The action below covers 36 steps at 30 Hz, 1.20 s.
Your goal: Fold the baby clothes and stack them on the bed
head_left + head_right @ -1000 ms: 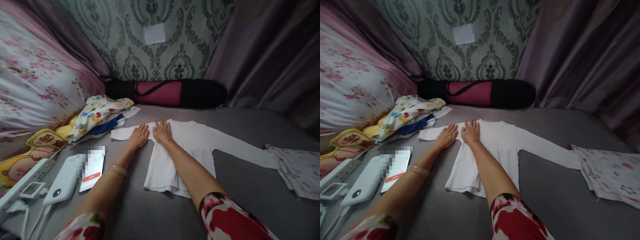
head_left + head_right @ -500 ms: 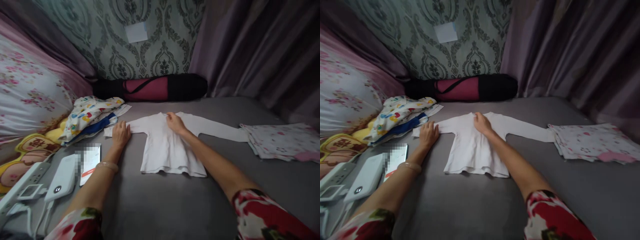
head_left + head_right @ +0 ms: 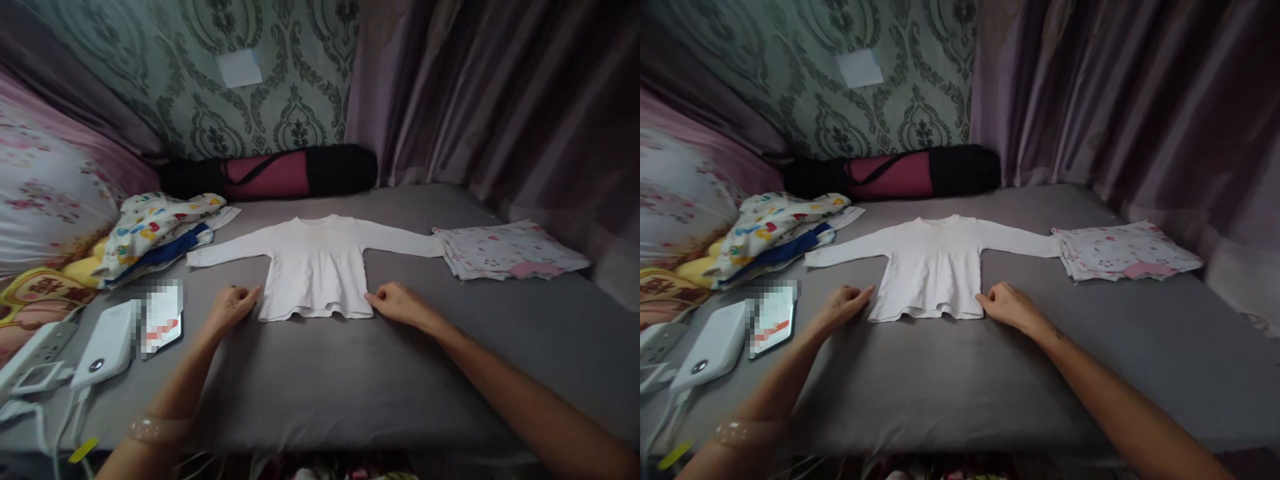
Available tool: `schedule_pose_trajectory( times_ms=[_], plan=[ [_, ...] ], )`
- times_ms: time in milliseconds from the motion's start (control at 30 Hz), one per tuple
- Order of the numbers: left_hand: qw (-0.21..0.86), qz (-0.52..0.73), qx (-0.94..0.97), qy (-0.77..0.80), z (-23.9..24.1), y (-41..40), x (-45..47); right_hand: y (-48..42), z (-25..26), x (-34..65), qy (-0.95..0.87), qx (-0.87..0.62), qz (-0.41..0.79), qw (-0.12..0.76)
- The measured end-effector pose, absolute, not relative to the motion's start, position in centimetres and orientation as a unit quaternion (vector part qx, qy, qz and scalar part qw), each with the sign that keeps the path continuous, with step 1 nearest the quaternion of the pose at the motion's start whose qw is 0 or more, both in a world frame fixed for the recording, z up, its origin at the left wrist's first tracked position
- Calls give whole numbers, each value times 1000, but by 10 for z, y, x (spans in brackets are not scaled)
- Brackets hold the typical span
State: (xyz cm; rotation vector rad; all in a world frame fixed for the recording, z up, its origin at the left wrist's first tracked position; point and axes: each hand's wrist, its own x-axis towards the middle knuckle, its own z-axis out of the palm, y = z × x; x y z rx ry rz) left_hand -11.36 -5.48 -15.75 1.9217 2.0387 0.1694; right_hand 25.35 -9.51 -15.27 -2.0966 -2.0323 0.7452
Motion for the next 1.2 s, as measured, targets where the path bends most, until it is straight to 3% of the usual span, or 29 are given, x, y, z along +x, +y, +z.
schedule_pose_trajectory(
  times_ms=[200,600,933,1200],
  plan=[
    [207,121,681,692,-152,-81,-88,-107,-147,235,-700,-679,217,42],
    [466,228,538,665,-153,-88,-108,-103,-158,255,-637,-684,306,179],
    [353,173,682,616,-154,-86,-125,-107,-133,270,-740,-596,301,79],
    [279,54,736,615,-154,-83,-129,-109,-134,268,-754,-571,316,71]
  ],
)
